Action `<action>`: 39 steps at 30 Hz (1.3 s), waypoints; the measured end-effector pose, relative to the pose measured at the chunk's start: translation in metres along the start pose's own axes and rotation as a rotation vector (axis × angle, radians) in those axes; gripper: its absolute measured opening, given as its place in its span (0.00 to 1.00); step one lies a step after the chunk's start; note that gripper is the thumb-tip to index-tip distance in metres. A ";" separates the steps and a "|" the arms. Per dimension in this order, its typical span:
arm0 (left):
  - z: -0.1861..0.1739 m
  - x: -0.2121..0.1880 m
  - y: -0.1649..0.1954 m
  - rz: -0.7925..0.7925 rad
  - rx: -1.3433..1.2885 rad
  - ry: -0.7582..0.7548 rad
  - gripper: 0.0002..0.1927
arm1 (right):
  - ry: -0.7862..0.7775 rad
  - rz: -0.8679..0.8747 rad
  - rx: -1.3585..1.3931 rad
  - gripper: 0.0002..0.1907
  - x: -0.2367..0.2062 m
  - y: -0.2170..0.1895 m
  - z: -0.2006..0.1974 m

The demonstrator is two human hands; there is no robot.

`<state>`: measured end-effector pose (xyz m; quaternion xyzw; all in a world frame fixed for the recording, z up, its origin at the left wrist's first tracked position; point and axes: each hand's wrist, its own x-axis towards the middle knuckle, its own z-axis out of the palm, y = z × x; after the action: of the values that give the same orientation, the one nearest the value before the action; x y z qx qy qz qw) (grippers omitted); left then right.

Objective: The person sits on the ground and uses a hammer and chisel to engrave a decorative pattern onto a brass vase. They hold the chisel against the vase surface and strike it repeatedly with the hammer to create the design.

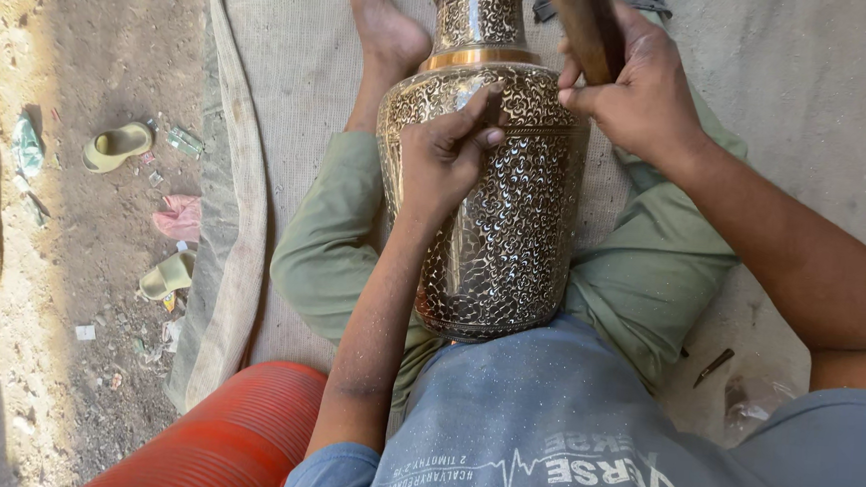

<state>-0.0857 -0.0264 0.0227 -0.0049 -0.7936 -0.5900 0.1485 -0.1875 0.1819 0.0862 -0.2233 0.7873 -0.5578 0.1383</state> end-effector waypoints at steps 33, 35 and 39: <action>0.013 -0.016 -0.005 0.032 0.093 0.281 0.24 | -0.095 0.013 -0.406 0.14 0.022 -0.040 -0.005; 0.013 -0.016 -0.006 -0.041 0.109 0.249 0.25 | -0.156 -0.079 -0.893 0.13 0.020 -0.038 -0.006; 0.013 -0.009 -0.008 0.128 0.085 0.274 0.26 | -0.190 0.165 -1.000 0.19 0.017 -0.024 -0.011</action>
<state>-0.0818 -0.0155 0.0096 0.0314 -0.7884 -0.5402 0.2925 -0.2031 0.1759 0.1127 -0.2490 0.9567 -0.0775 0.1292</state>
